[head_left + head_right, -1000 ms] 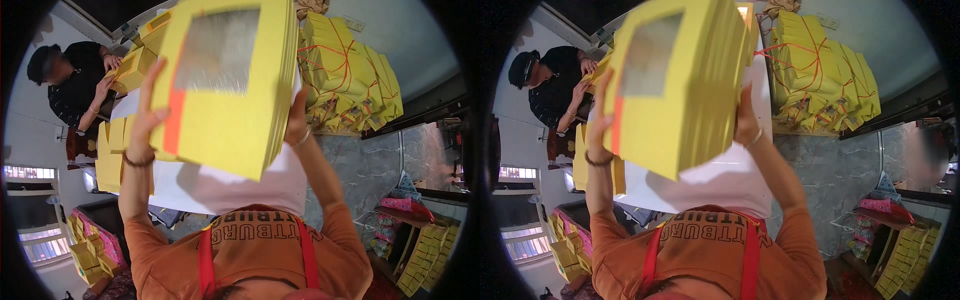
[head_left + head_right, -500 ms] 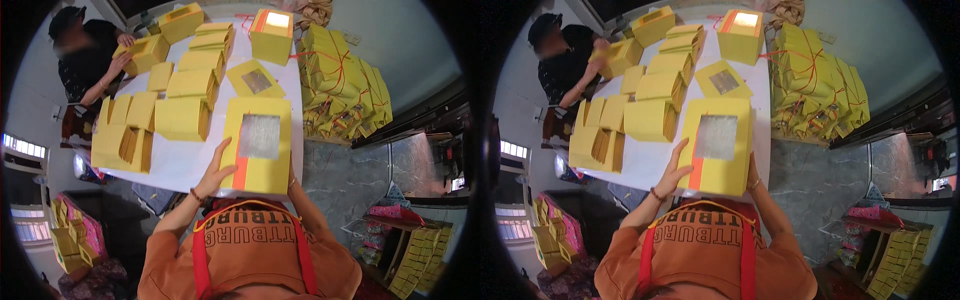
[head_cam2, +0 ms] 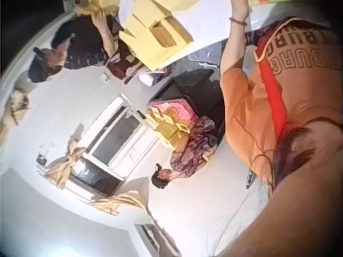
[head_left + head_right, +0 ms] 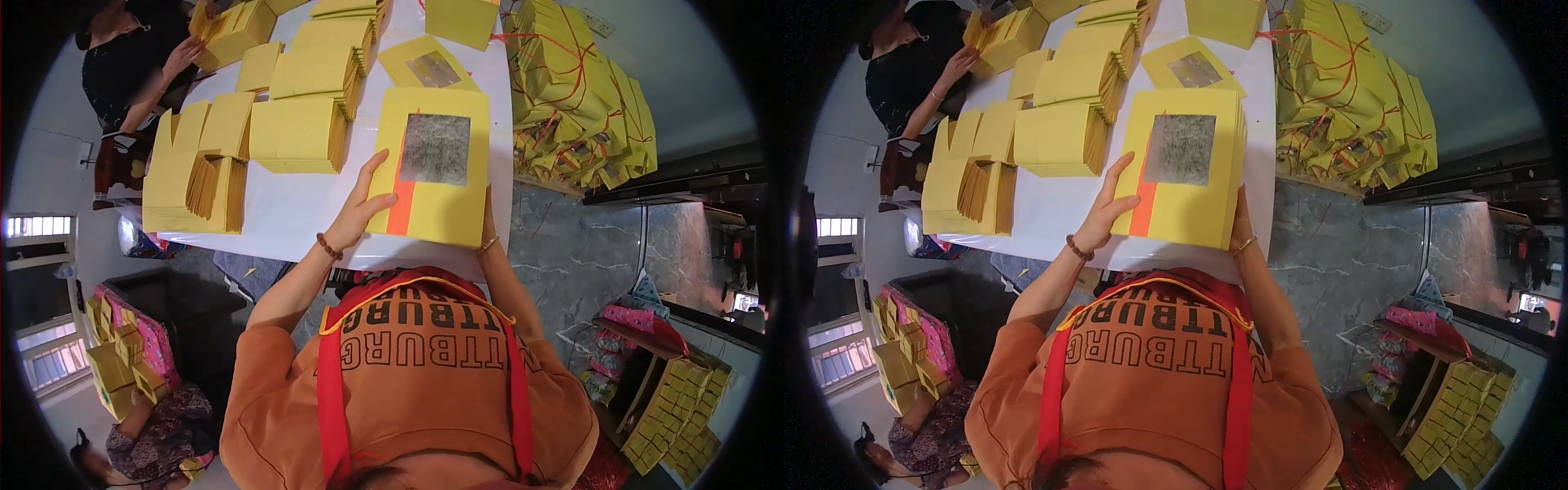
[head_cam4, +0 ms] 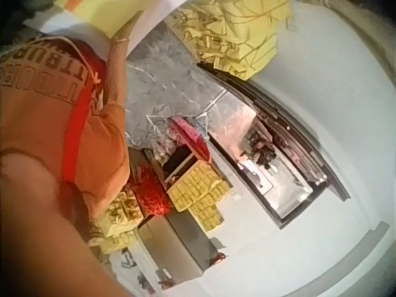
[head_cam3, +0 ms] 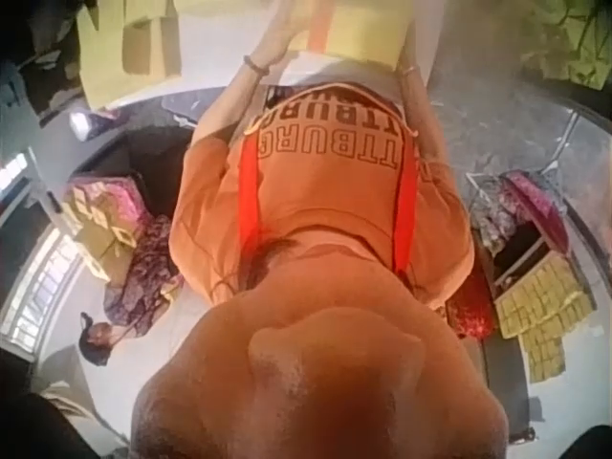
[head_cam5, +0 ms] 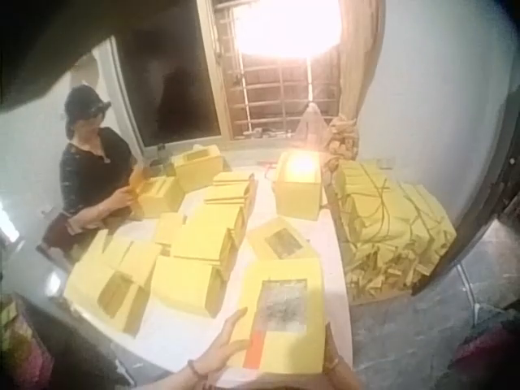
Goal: Folding and stacking sheets of yellow ceremonial joss paper.
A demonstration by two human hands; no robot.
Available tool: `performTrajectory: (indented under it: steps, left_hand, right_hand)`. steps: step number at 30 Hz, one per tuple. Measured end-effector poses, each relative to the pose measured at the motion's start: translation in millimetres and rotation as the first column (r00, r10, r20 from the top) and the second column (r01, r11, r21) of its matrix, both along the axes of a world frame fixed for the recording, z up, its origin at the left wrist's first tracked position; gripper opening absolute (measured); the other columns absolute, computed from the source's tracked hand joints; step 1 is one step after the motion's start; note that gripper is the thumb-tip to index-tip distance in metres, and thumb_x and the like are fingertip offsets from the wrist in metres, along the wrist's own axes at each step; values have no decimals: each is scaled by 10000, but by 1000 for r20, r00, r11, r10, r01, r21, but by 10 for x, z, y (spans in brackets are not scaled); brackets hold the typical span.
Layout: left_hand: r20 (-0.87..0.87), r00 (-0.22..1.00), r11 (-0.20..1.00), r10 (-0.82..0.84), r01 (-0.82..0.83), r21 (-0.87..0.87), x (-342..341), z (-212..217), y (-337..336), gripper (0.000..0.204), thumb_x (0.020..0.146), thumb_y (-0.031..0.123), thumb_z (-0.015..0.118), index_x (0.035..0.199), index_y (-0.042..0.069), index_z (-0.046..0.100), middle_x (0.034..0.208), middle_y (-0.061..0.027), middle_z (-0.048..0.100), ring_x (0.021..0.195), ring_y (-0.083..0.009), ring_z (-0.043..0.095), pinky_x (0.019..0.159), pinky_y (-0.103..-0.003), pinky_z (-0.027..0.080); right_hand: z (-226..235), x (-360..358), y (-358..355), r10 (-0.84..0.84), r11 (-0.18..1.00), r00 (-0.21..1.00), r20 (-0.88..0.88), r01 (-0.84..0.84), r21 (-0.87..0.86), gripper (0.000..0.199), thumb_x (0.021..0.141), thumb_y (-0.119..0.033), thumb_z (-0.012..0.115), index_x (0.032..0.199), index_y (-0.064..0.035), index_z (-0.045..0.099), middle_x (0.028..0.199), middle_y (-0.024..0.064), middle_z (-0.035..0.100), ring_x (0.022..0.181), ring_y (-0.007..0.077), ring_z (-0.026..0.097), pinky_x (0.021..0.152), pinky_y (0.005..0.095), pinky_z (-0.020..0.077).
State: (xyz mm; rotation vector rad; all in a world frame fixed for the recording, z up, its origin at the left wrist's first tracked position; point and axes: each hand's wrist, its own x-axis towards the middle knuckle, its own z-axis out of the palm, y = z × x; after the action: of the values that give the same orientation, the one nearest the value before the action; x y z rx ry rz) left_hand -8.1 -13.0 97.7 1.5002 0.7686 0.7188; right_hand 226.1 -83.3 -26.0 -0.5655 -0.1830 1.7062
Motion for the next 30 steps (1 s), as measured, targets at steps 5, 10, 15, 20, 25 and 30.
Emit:
performTrajectory:
  steps: [5,10,15,20,25,30]
  left_hand:
    - [10,1000,1000,4,-4,-12,24,-48,30,691,785,199,567,1349,31,204,1388,-121,219,1307,-213,145,1054,-311,126]
    - [-68,998,993,-8,15,114,162,-78,-8,690,769,209,595,1333,30,239,1365,-144,264,1291,-236,194,1050,-319,155]
    - [-98,992,991,-73,83,104,143,-35,4,724,784,223,586,1354,31,183,1395,-135,209,1303,-226,166,1053,-327,131]
    - [12,1000,999,-24,25,-41,159,69,-52,804,798,281,583,1375,57,71,1401,-177,148,1306,-248,148,1053,-338,117]
    - [109,990,952,93,-56,-301,242,21,-22,819,817,309,568,1380,74,22,1401,-185,133,1296,-239,163,1049,-331,129]
    - [217,961,939,171,-92,-332,335,-72,-23,705,890,346,459,1383,70,36,1399,-129,166,1278,-195,215,1013,-284,221]
  right_hand:
    - [8,121,18,-104,994,963,249,95,49,444,888,-432,414,1153,-83,485,994,50,578,876,151,563,737,292,477]
    - [22,368,-131,-30,1000,279,960,6,30,468,914,-399,366,1184,-28,458,1084,73,545,957,156,513,827,293,404]
    - [786,278,-8,-187,976,727,661,212,42,557,930,-391,315,1348,-30,247,1345,101,342,1225,188,330,982,297,281]
    - [1126,-1,54,-351,932,727,590,213,293,567,941,-262,310,1382,-44,29,1446,85,76,1312,169,133,1042,295,171]
    - [1171,-13,-24,-349,937,656,669,228,265,581,906,-131,358,1383,-41,40,1445,73,90,1312,165,131,1045,295,156]
    - [985,78,7,-369,928,478,797,134,349,562,894,-113,333,1390,-78,72,1446,59,103,1300,175,182,1048,305,175]
